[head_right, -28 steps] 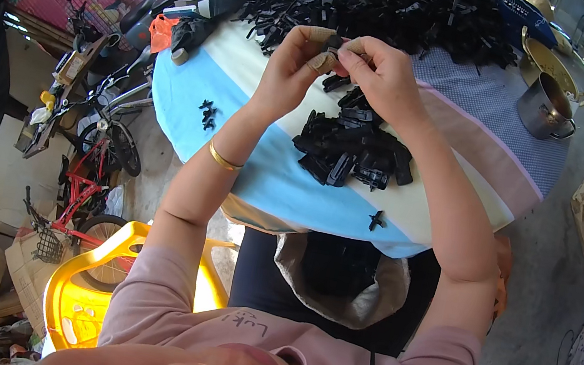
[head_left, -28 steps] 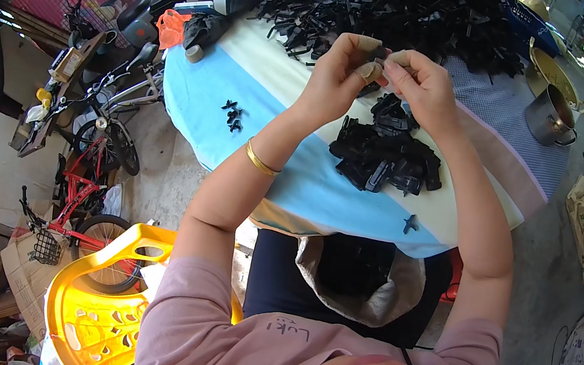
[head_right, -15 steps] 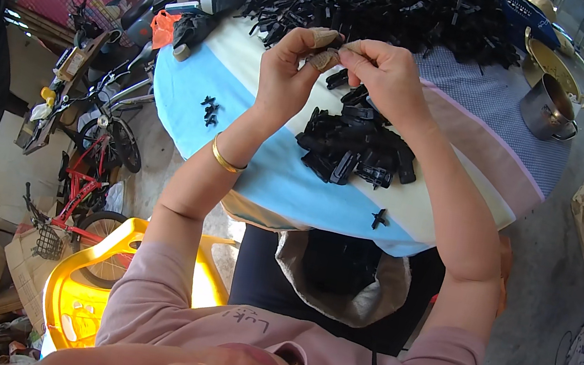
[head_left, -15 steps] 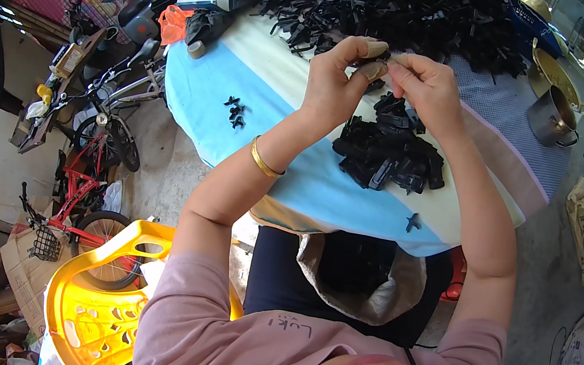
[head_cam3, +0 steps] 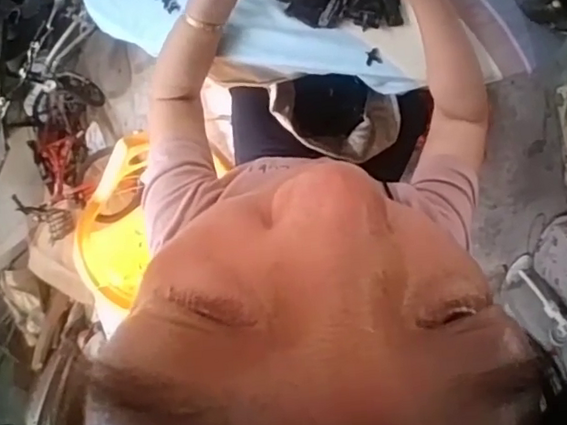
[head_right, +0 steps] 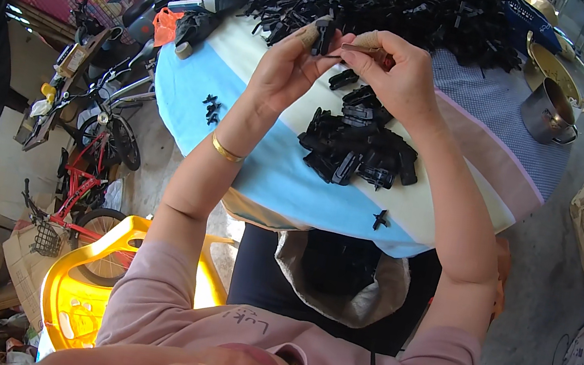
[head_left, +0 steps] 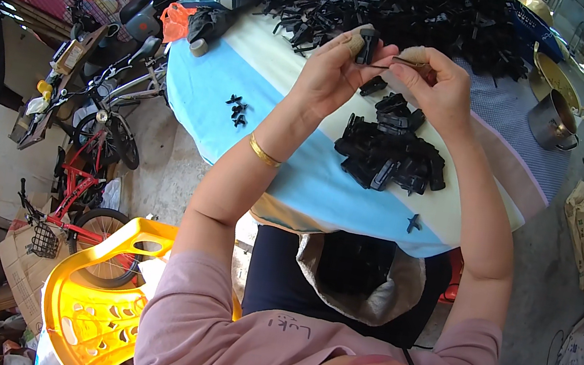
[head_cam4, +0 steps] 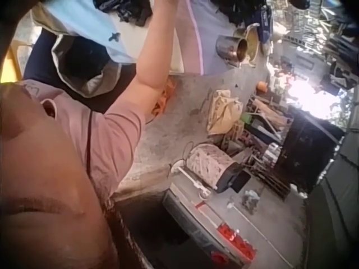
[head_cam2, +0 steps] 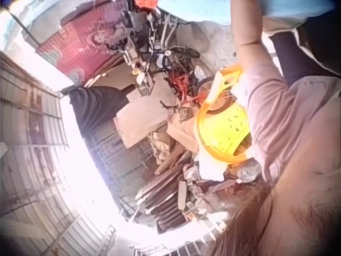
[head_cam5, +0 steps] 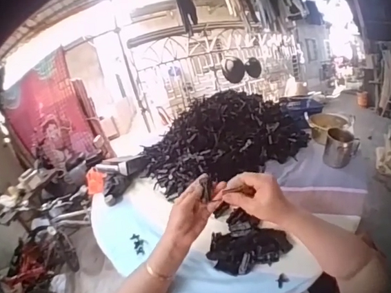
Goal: Manual assembly of small black plastic or rubber components at a workstation.
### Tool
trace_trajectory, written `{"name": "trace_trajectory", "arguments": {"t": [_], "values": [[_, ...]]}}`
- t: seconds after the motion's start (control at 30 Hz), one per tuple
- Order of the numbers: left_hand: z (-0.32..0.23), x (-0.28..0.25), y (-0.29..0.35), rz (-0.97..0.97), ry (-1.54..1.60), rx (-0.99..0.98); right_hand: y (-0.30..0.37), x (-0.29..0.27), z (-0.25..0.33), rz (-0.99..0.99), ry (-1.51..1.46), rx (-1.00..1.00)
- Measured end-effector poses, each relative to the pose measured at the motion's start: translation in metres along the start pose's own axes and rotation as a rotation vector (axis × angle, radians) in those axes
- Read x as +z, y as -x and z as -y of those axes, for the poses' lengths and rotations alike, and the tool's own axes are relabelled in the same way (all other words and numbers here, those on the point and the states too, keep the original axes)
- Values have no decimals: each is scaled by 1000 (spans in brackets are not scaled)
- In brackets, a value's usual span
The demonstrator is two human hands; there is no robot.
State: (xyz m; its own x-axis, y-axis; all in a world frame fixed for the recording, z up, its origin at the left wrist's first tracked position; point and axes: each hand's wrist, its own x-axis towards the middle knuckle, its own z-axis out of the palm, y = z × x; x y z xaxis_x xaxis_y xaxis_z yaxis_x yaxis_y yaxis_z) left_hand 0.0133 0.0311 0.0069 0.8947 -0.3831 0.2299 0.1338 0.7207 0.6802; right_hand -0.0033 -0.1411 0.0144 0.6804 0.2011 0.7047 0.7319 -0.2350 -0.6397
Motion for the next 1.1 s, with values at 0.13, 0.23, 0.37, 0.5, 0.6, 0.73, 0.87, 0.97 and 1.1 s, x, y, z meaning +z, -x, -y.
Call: {"name": "trace_trajectory", "arguments": {"t": [0.13, 0.23, 0.37, 0.5, 0.6, 0.73, 0.87, 0.97, 1.1], "values": [[9, 9, 4, 44, -362, 20, 0, 0, -3, -55, -40, -7], [10, 12, 6, 131, -576, 39, -2, -1, -1, -59, 12, 4], [18, 8, 6, 174, -788, 169, -2, -1, -4, 11, -44, 257], [17, 6, 4, 93, -651, 153, -7, -14, -4, 166, -368, 585], [14, 4, 4, 48, -617, 166, -4, -5, 1, 196, -360, 568], [16, 7, 4, 3, -695, 213, -1, -3, -1, 188, -299, 488], [17, 6, 4, 6, -736, 325, 0, 2, 1, 154, -190, 456], [20, 7, 7, 2, -795, 418, 0, 6, 8, 132, -197, 506], [23, 9, 9, -45, -875, 504, 1, 5, 9, 124, -189, 502]]}}
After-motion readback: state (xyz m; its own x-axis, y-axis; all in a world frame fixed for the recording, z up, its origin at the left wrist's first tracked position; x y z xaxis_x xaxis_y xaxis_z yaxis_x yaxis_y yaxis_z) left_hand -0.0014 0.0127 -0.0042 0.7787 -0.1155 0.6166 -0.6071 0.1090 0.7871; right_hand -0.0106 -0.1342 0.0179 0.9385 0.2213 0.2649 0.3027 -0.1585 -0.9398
